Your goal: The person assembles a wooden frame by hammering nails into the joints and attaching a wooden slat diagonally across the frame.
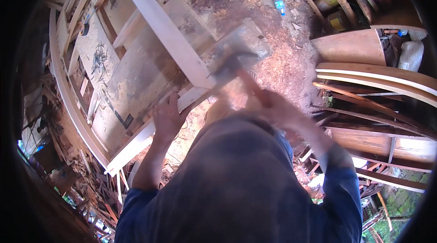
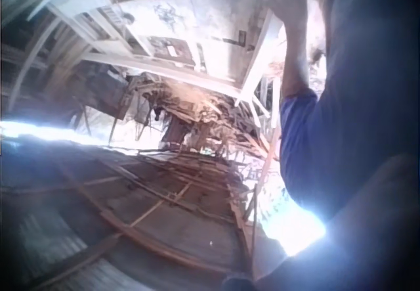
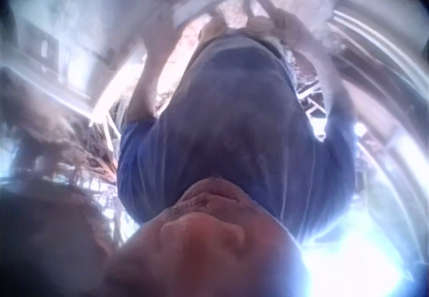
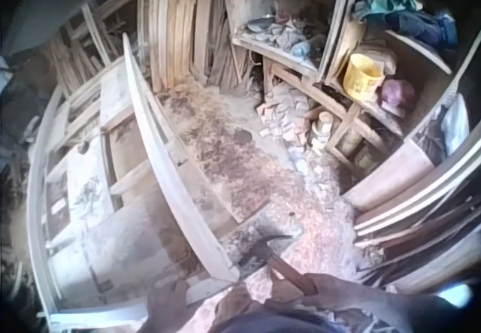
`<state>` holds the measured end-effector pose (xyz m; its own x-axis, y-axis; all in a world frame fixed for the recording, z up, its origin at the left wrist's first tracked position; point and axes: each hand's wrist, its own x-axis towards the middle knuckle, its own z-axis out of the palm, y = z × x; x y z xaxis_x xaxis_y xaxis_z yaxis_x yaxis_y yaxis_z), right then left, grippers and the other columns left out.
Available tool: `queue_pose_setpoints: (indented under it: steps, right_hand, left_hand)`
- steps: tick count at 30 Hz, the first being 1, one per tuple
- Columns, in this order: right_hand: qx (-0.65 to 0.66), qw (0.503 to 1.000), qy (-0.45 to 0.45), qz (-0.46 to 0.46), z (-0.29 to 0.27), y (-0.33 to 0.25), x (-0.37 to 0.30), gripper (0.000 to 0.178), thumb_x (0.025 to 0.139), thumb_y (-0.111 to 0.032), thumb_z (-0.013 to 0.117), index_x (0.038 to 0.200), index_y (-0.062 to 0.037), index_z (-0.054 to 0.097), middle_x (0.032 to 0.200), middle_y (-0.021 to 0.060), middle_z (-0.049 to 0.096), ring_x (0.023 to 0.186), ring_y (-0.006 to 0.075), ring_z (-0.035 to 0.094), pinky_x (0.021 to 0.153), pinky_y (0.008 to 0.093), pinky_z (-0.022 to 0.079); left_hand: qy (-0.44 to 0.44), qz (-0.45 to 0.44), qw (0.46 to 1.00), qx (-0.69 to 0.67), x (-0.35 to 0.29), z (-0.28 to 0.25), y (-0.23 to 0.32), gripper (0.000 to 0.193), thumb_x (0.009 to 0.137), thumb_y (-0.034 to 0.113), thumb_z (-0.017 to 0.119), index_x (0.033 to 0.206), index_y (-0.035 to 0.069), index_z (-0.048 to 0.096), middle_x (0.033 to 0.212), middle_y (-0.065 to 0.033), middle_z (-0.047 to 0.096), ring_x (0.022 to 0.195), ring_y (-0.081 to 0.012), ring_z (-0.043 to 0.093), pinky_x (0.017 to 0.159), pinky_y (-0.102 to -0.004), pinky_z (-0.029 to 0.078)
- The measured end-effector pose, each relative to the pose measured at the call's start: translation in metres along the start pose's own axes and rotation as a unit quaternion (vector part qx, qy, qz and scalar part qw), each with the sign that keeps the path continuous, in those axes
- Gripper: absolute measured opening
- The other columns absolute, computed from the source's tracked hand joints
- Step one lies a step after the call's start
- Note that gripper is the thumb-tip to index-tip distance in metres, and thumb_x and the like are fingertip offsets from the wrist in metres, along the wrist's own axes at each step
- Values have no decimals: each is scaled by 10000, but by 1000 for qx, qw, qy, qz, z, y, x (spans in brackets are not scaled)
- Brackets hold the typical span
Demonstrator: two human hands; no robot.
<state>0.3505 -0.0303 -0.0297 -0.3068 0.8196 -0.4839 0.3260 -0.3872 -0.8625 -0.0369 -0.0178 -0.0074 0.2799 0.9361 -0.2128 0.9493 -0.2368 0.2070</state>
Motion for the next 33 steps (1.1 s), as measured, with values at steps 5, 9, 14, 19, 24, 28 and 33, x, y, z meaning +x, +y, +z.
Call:
queue_pose_setpoints:
  steps: [5, 9, 14, 19, 24, 28, 33]
  right_hand:
    - [128, 972, 151, 123, -86, -22, -8, 193, 858, -164, 644, 996, -33, 613, 691, -7, 514, 497, 78, 454, 477, 255, 418]
    - [137, 944, 301, 15, -53, -28, 13, 175, 929, -141, 570, 758, -143, 534, 664, -33, 521, 473, 90, 454, 482, 258, 411]
    - [-10, 986, 59, 157, 15, -10, -10, 406, 843, -127, 679, 1212, 23, 605, 860, 27, 620, 697, 86, 583, 581, 226, 473]
    - [71, 971, 200, 113, -81, -32, -9, 180, 871, -141, 640, 973, 6, 618, 659, -21, 540, 486, 94, 518, 426, 244, 408]
    - [-12, 964, 240, -113, 18, 19, -1, 187, 960, -171, 547, 926, -8, 631, 732, 64, 610, 590, 164, 605, 509, 305, 497]
    - [11, 980, 12, 199, 22, -47, -15, 376, 868, -189, 666, 1151, 44, 583, 814, 78, 600, 610, 120, 555, 514, 277, 451]
    - [204, 925, 306, 93, -78, -14, -4, 222, 883, -205, 596, 990, -11, 599, 649, -8, 507, 470, 100, 473, 419, 249, 397]
  left_hand:
    - [16, -22, 1000, 7, 1, -5, 1, 438, 822, 403, 767, 1034, 69, 579, 1045, -142, 706, 858, -340, 701, 693, -472, 564]
    - [-21, -38, 998, -39, -2, -6, -1, 420, 812, 374, 761, 1054, 81, 580, 1122, -135, 696, 934, -340, 692, 743, -484, 558]
    - [9, -3, 999, -45, 0, 0, -6, 406, 812, 351, 758, 1056, 80, 580, 1114, -126, 693, 931, -341, 689, 746, -473, 559]
    - [-10, -36, 998, -45, -1, -6, 2, 402, 814, 320, 781, 1062, 80, 576, 1051, -139, 684, 907, -357, 684, 726, -501, 540]
    - [-28, -33, 999, -11, -1, -2, 0, 439, 815, 322, 789, 1106, 79, 568, 1000, -151, 675, 859, -370, 686, 689, -495, 529]
    - [10, -17, 1000, 3, -9, 8, -9, 459, 812, 328, 793, 1116, 74, 561, 957, -156, 673, 821, -377, 685, 665, -484, 522]
    - [-33, -25, 999, -11, -7, 2, -6, 449, 824, 334, 782, 1109, 69, 558, 970, -163, 667, 839, -379, 681, 678, -499, 518]
